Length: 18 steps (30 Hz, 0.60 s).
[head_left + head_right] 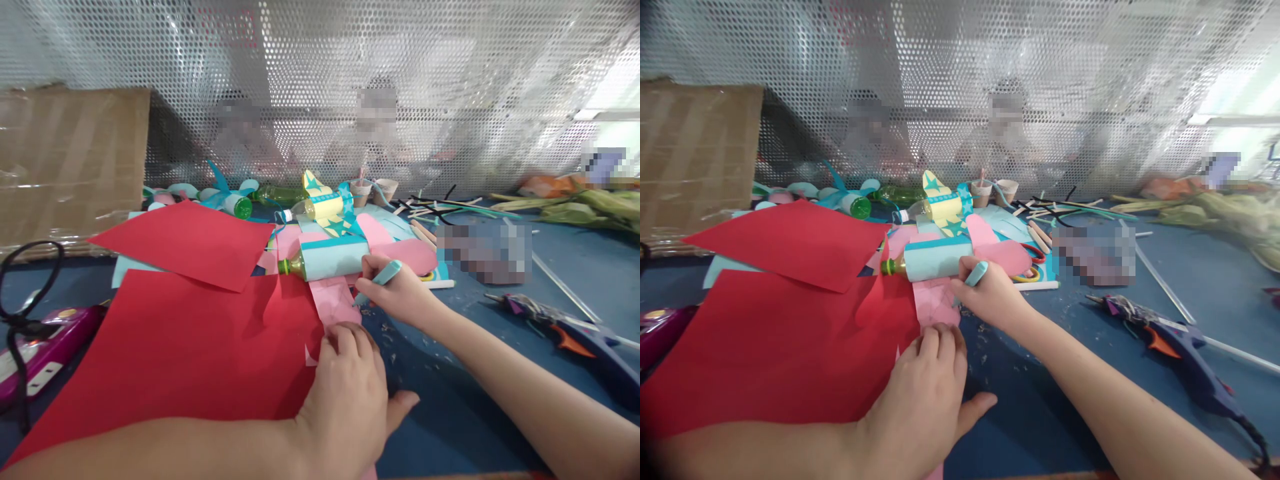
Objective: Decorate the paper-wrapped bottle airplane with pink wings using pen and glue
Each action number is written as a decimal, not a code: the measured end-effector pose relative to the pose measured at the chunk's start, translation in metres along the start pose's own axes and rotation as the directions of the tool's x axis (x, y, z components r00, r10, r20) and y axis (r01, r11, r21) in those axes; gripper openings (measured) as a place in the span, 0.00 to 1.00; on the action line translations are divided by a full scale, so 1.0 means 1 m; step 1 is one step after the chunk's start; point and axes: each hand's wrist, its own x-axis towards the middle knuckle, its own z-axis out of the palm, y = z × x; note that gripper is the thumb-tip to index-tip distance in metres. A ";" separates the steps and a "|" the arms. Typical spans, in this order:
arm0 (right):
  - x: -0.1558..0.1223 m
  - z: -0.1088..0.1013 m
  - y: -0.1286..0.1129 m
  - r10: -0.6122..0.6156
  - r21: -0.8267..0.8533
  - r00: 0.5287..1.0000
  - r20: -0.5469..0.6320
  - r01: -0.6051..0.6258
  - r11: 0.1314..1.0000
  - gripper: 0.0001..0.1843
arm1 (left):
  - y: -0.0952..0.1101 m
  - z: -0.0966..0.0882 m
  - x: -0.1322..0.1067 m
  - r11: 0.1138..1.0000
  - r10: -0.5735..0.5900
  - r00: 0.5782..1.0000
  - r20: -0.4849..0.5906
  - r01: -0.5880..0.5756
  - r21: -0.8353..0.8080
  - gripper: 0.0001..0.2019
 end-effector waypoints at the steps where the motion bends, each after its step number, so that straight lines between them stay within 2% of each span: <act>1: 0.000 0.000 0.000 0.001 0.007 1.000 -0.012 -0.001 1.000 0.10 | 0.000 0.000 0.000 1.000 0.000 1.000 0.001 0.000 -0.003 0.36; 12: 0.000 0.000 -0.001 0.005 -0.030 1.000 0.019 -0.005 1.000 0.10 | 0.000 0.000 0.001 1.000 -0.015 1.000 -0.023 0.015 -0.015 0.36; 15: 0.000 0.000 0.000 0.022 0.068 1.000 -0.009 -0.021 0.997 0.10 | 0.000 0.000 0.000 1.000 -0.015 1.000 -0.017 0.015 -0.006 0.36; 18: -0.001 0.003 0.000 -0.011 0.212 1.000 -0.002 0.011 0.977 0.10 | 0.000 -0.001 0.000 1.000 -0.010 1.000 -0.003 0.010 -0.006 0.36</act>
